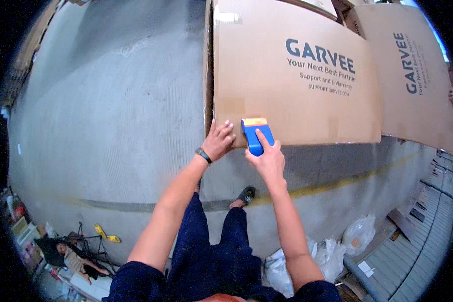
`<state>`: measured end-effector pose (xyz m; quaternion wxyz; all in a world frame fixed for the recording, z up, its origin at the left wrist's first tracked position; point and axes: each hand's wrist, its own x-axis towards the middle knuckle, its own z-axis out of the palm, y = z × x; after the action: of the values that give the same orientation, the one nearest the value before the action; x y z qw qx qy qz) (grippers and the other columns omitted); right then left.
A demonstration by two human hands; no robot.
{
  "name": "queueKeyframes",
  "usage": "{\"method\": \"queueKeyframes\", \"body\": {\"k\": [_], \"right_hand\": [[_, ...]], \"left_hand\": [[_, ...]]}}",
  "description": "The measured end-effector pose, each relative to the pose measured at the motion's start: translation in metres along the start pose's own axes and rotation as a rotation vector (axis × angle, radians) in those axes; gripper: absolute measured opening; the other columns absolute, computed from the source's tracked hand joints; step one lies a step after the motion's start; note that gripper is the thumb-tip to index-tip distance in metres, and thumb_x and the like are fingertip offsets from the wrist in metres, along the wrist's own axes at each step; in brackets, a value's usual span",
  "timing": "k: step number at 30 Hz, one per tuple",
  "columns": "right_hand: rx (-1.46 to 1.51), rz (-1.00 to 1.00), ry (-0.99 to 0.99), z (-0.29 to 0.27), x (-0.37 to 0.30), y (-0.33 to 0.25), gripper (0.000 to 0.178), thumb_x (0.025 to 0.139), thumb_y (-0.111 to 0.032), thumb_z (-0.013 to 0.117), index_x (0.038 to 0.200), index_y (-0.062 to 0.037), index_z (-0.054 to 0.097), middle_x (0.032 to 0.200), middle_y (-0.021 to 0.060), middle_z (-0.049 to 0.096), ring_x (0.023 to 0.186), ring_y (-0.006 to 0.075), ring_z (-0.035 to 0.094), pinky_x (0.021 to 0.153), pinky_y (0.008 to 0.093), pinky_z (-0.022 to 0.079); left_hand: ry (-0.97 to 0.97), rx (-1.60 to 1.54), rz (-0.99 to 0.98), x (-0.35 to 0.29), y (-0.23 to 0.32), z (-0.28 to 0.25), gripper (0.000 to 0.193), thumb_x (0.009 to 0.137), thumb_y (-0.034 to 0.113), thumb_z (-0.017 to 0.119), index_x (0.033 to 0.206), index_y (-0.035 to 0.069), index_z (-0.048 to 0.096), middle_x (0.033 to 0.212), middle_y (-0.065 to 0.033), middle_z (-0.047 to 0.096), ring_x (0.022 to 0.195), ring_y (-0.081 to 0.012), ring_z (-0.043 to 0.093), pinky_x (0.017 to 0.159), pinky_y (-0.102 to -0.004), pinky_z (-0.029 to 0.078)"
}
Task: The person seals several large cardboard boxes using a handheld tape dispenser, applying tape across the seams and pressing it down by hand.
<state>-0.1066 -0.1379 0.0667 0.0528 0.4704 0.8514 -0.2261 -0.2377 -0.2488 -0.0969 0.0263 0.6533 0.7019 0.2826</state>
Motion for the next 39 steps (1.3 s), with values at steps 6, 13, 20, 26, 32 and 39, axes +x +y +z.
{"method": "queueKeyframes", "body": {"k": [6,13,20,26,32,39], "right_hand": [[-0.023,0.057,-0.039,-0.032,0.035,-0.028,0.059,0.067,-0.043,0.065,0.120,-0.0201,0.053,0.094,0.0244,0.055,0.083,0.0383,0.058,0.073,0.0441,0.048],[-0.037,0.176,-0.027,0.018,-0.102,-0.006,0.069,0.061,-0.033,0.071,0.125,-0.0317,0.046,0.089,0.0185,0.046,0.076,0.0395,0.058,0.066,0.0447,0.049],[-0.114,0.251,-0.112,0.022,-0.067,0.000,0.070,0.057,-0.035,0.072,0.123,-0.0312,0.048,0.091,0.0196,0.047,0.076,0.0380,0.058,0.064,0.0440,0.050],[-0.348,0.237,-0.355,0.081,-0.012,0.024,0.058,0.057,-0.043,0.071,0.109,-0.0204,0.057,0.100,0.0202,0.053,0.087,0.0305,0.059,0.070,0.0387,0.051],[0.127,0.393,-0.255,0.120,-0.065,0.044,0.062,0.061,-0.049,0.068,0.116,-0.0221,0.057,0.097,0.0198,0.058,0.090,0.0350,0.058,0.078,0.0410,0.048],[0.817,0.318,0.080,0.038,-0.159,0.139,0.059,0.070,-0.019,0.069,0.124,-0.0047,0.048,0.116,0.0148,0.054,0.103,0.0245,0.054,0.089,0.0359,0.040]], "left_hand": [[0.011,-0.027,0.002,0.018,0.007,-0.012,0.027,0.075,0.021,0.059,0.100,0.013,0.052,0.125,-0.0106,0.043,0.124,-0.0267,0.033,0.102,-0.0592,0.018],[-0.064,-0.043,-0.011,0.009,0.000,-0.016,0.027,0.075,0.018,0.057,0.102,0.013,0.052,0.128,-0.0125,0.039,0.126,-0.0290,0.028,0.103,-0.0600,0.016],[-0.089,-0.132,-0.005,0.012,0.008,-0.012,0.043,0.064,0.017,0.070,0.104,0.013,0.053,0.129,-0.0124,0.037,0.127,-0.0309,0.026,0.102,-0.0618,0.014],[-0.058,-0.070,0.012,0.015,0.003,-0.017,0.044,0.065,0.015,0.068,0.105,0.013,0.051,0.130,-0.0132,0.036,0.127,-0.0315,0.027,0.102,-0.0622,0.014],[-0.100,-0.093,0.012,0.019,0.013,-0.011,0.039,0.070,0.014,0.061,0.108,0.016,0.052,0.137,-0.0108,0.032,0.129,-0.0298,0.025,0.101,-0.0635,0.012],[-0.513,0.083,-0.235,0.089,0.091,-0.009,0.104,0.056,0.052,0.073,0.137,0.008,0.024,0.146,-0.0167,0.006,0.135,-0.0336,0.004,0.099,-0.0656,0.005]]}}
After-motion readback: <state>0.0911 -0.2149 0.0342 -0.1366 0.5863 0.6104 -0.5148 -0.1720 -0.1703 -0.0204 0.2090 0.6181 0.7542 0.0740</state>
